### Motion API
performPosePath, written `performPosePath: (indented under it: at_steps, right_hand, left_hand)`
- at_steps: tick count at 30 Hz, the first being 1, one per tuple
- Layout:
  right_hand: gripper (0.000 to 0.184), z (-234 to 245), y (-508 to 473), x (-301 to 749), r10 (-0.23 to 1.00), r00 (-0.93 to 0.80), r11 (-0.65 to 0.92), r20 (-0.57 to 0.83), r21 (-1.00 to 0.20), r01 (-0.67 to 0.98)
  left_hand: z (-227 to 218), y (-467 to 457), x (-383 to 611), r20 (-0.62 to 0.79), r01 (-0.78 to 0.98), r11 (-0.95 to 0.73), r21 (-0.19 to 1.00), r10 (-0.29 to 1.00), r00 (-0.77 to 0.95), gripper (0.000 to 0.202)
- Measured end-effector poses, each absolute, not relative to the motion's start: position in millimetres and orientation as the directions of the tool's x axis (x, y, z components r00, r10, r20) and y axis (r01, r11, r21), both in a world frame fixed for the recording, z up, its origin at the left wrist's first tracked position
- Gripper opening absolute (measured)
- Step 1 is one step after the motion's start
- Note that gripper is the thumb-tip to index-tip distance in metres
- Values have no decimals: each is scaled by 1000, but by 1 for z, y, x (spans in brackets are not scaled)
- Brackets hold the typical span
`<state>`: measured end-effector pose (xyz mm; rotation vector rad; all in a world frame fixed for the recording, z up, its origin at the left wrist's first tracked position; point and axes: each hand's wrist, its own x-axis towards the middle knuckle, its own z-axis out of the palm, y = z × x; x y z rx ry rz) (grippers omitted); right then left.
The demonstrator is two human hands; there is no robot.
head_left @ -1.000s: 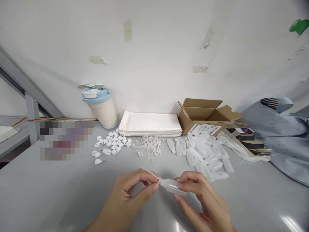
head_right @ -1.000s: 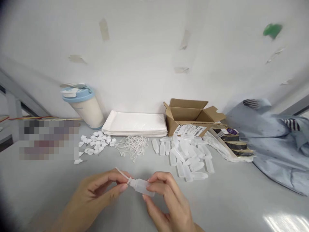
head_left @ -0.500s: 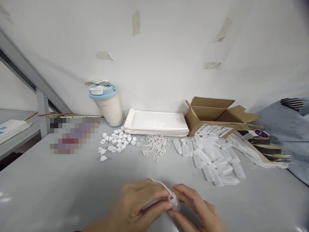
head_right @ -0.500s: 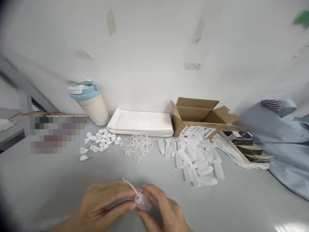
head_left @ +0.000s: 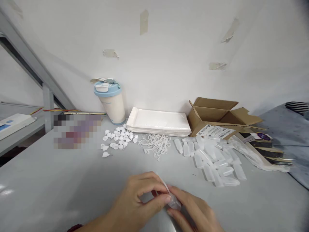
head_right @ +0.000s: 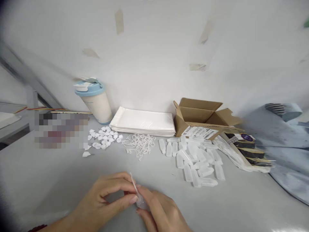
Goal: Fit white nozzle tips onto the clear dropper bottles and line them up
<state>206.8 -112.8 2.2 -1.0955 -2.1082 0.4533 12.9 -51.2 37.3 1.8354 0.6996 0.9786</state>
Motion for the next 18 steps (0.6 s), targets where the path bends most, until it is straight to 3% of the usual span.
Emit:
performPosePath:
  at_steps: [5, 8, 10, 13, 15, 18]
  right_hand:
    - [54, 4, -111, 205, 812, -358, 584, 462, -644, 494]
    - [55, 6, -114, 205, 873, -281, 487, 399, -749, 450]
    - [45, 7, -115, 203, 936, -217, 340, 277, -870, 357]
    - [33, 11, -114, 200, 982, -188, 35, 28, -999, 34]
    - [31, 15, -111, 199, 972, -221, -119, -81, -979, -163]
    - [29, 19, -108, 199, 957, -264, -202, -122, -933, -299]
  left_hand:
    - [35, -51, 14, 345, 94, -451, 887, 785, 514, 8]
    - [30, -52, 14, 413, 128, -550, 825, 742, 529, 6]
    - [26, -53, 14, 534, 149, -683, 715, 671, 515, 8]
    - [20, -54, 15, 700, 212, -859, 466, 505, 505, 16]
    - [22, -55, 17, 747, 247, -918, 311, 397, 534, 19]
    - [33, -56, 17, 722, 305, -937, 171, 329, 609, 21]
